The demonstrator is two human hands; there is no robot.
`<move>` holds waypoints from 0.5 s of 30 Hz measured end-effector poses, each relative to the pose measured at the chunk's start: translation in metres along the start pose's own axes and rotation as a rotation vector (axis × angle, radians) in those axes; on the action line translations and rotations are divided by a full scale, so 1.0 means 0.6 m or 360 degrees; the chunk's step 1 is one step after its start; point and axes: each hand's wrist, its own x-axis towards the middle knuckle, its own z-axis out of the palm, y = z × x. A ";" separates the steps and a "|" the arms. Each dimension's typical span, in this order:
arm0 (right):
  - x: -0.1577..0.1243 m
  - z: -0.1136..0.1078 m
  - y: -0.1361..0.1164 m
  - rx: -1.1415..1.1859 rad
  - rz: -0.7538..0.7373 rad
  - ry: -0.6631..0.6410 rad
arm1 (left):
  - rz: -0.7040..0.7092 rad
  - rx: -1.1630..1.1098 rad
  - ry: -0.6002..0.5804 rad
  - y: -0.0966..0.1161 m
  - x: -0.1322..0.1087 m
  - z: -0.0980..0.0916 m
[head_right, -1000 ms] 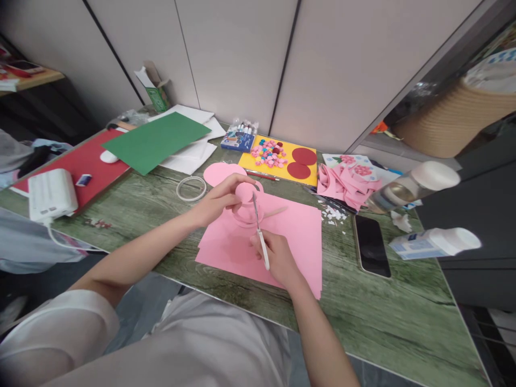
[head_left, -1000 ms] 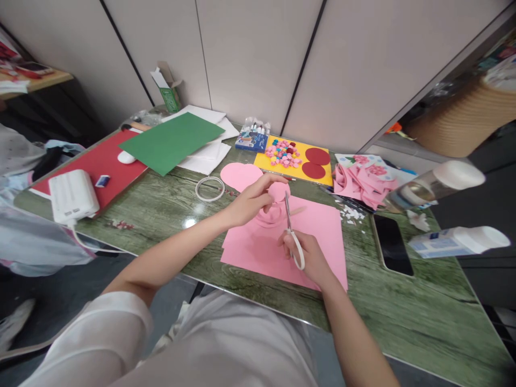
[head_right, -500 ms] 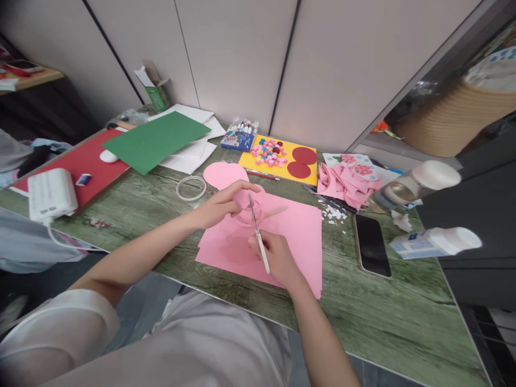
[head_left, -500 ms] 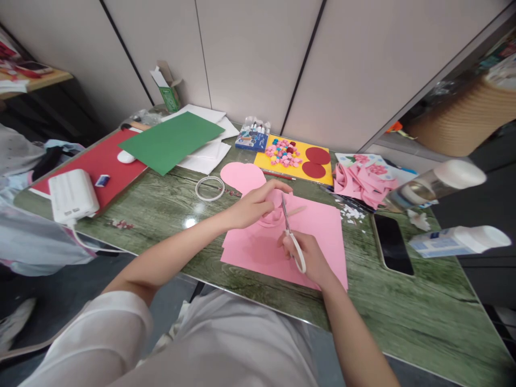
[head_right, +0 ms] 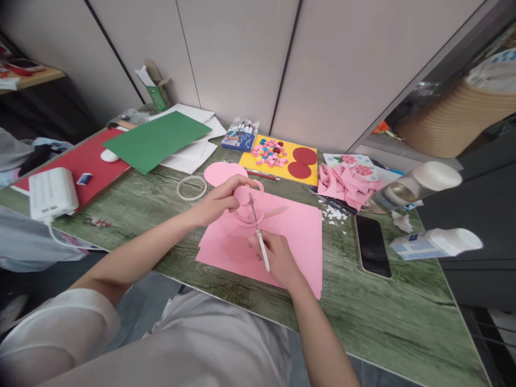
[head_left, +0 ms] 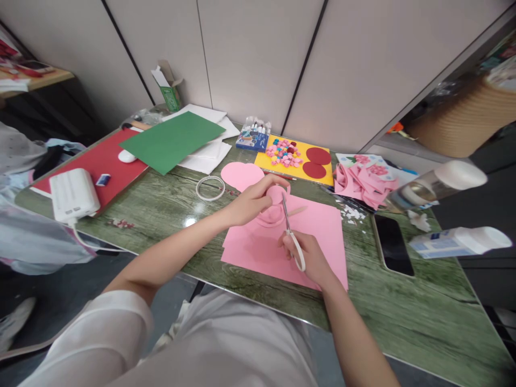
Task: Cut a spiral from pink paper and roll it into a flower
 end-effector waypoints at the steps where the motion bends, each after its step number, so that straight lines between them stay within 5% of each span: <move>1: 0.000 0.000 0.001 0.0001 0.0002 0.0001 | -0.0005 -0.0021 0.0007 -0.001 0.001 0.000; 15: 0.001 0.001 0.003 -0.0010 -0.0007 -0.0015 | -0.0009 -0.0120 0.0054 -0.004 0.003 0.003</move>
